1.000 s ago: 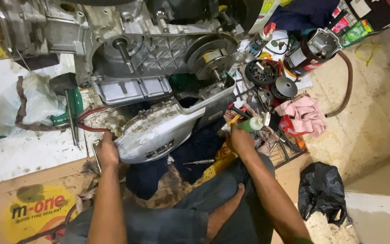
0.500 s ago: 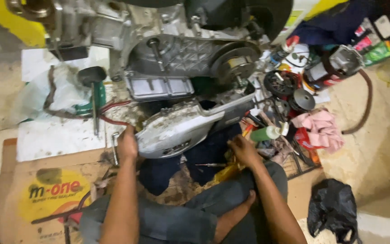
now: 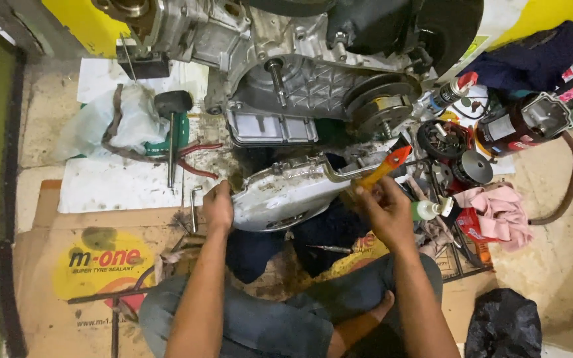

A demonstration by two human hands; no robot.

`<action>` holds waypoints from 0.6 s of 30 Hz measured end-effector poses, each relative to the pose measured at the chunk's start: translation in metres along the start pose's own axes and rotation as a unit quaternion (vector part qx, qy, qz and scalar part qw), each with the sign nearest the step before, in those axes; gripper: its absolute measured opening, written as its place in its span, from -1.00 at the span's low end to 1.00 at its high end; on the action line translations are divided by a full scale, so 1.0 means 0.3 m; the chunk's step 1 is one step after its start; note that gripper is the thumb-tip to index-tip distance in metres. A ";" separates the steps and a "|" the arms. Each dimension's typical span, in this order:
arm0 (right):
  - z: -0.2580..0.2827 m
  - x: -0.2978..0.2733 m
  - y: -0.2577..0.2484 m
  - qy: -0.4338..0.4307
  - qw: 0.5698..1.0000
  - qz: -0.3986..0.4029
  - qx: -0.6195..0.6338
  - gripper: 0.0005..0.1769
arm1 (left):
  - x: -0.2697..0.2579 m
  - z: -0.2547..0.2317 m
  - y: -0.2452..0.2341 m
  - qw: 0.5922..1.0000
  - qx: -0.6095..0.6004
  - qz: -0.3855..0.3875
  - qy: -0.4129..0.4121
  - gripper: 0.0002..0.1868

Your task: The person sits on the floor and cleans a silver metal engine cover using a green spray bottle and a brush. They repeatedly spray the surface and scrub it with the brush, focusing on removing residue from the edges and crevices.

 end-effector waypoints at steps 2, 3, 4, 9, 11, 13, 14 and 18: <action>-0.052 0.027 0.070 -0.082 0.995 -0.041 -0.032 -0.81 | 0.002 0.014 0.000 1.000 0.003 0.006 0.011 -0.33; -0.074 0.040 0.103 -0.163 0.981 -0.079 -0.063 -0.82 | 0.002 0.021 0.000 1.000 0.007 0.010 0.022 -0.36; -0.091 0.049 0.124 -0.163 0.981 -0.078 -0.064 -0.82 | 0.036 0.068 0.013 1.000 0.006 0.011 0.021 -0.36; -0.043 0.044 0.173 -0.248 0.942 -0.129 -0.186 -0.79 | 0.126 0.203 0.042 0.996 -0.014 0.015 0.087 -0.60; -0.067 0.041 0.175 -0.264 0.926 -0.132 -0.234 -0.77 | 0.077 0.131 0.014 0.995 -0.014 0.014 0.093 -0.67; -0.072 0.008 0.167 -0.279 0.908 -0.140 -0.281 -0.75 | 0.086 0.141 0.017 0.994 -0.014 0.016 0.104 -0.70; -0.064 -0.017 0.163 -0.244 0.933 -0.086 -0.251 -0.71 | 0.123 0.185 0.035 0.995 -0.016 0.024 0.095 -0.67; 0.009 -0.113 0.169 -0.179 0.968 -0.065 -0.161 -0.73 | 0.116 0.175 0.041 0.997 -0.019 0.053 0.053 -0.27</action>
Point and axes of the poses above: each hand's wrist, its own x-axis towards the middle knuckle, its own y-axis out of the palm, z = x × y, the point moved 1 cm from there along x, towards the middle knuckle, and after that the axes turned 9 degrees about y, right-handed, at the moved point
